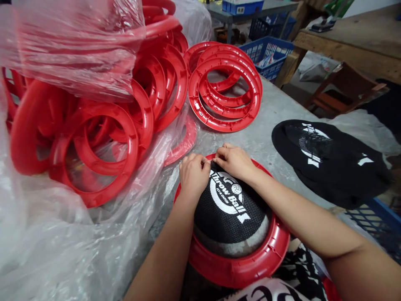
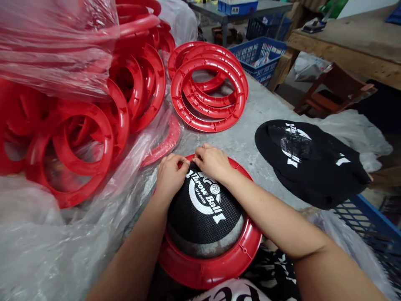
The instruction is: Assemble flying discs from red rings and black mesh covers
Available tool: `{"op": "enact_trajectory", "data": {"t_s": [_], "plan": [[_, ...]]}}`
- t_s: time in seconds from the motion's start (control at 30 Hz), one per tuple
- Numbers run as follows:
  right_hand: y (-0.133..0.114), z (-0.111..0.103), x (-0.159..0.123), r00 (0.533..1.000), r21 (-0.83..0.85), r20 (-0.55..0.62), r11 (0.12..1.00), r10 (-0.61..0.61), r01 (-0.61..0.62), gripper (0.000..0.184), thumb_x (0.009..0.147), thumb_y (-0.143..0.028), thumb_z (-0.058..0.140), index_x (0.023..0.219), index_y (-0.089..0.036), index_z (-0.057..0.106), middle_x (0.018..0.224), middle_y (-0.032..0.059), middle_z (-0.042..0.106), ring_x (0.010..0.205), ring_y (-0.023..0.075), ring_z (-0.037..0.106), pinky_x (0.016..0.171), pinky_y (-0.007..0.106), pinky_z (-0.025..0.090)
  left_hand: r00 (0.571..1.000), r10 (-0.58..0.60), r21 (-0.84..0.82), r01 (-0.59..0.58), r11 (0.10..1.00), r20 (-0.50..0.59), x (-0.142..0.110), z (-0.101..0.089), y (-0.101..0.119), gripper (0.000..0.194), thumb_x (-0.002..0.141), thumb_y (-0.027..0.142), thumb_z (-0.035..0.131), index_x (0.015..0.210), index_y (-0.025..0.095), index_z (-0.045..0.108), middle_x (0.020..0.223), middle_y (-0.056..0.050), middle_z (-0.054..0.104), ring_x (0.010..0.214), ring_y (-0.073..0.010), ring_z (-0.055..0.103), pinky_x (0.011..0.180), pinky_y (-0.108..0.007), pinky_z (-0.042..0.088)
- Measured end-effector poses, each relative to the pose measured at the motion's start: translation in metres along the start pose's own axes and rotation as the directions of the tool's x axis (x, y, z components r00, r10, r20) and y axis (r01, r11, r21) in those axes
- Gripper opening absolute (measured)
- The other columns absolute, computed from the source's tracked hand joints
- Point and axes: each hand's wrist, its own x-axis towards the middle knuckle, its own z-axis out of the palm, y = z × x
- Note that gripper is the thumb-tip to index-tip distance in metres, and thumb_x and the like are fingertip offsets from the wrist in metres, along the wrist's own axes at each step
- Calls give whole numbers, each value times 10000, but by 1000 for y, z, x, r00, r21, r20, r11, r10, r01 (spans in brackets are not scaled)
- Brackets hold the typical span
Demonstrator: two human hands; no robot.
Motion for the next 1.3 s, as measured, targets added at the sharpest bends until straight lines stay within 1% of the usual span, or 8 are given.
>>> {"op": "enact_trajectory", "data": {"t_s": [0.63,0.77,0.9,1.0,1.1,1.2,1.27,1.3], "plan": [[-9,-3,0,998,-65,4,996,58,-58,211,967,-299,487,963,-217,682,1060,86,666,844,218,622,671,314,370,999,34,83,-35,996,11,-1,1,2,176,934,253,485,823,220,619,983,-85,708,1006,-285,591,873,-423,428],[-5,2,2,999,-15,-15,999,41,-41,208,977,-327,515,990,-207,684,1085,95,671,878,225,629,713,314,402,999,29,98,-32,995,24,0,2,1,199,942,267,471,850,213,639,1005,-95,707,1020,-294,592,877,-431,429],[3,5,7,996,129,-88,992,15,-3,204,1002,-269,479,1054,-189,660,1082,83,683,995,211,617,848,305,436,999,33,76,-34,997,17,-1,2,1,205,941,273,476,893,215,667,1043,-96,711,1048,-297,597,902,-431,428],[7,-13,4,987,113,-157,994,20,-2,226,1002,-265,472,1073,-165,662,1118,112,660,1050,229,586,916,332,437,999,21,50,-23,998,33,-1,0,2,212,934,273,480,933,216,684,1079,-101,718,1076,-307,599,922,-437,433],[2,-49,-18,977,-52,-191,995,-92,84,232,970,-263,527,1085,-132,681,1171,155,630,1093,276,542,970,384,410,999,1,14,-1,1000,42,0,-3,3,231,929,262,475,975,218,697,1124,-96,726,1108,-292,603,957,-420,434],[-7,-78,-60,967,-137,-64,962,-248,237,191,946,-219,543,1022,-137,697,1070,132,650,1035,272,547,936,383,405,999,-21,-61,24,998,38,1,-5,3,258,913,226,467,1025,214,699,1178,-83,726,1130,-266,606,1006,-400,427],[-12,-80,-93,928,-104,158,928,-339,357,142,908,-177,579,965,-159,708,989,99,660,976,245,562,877,350,417,996,-37,-96,44,994,77,3,-7,3,277,892,195,473,1051,213,698,1196,-77,725,1120,-251,615,1002,-383,436],[-12,-76,-108,881,-69,284,909,-378,412,129,880,-161,612,960,-168,712,980,86,663,963,233,568,848,331,422,993,-43,-102,54,993,108,5,-8,4,277,882,191,485,1057,211,698,1191,-78,727,1109,-247,621,991,-374,444]]}}
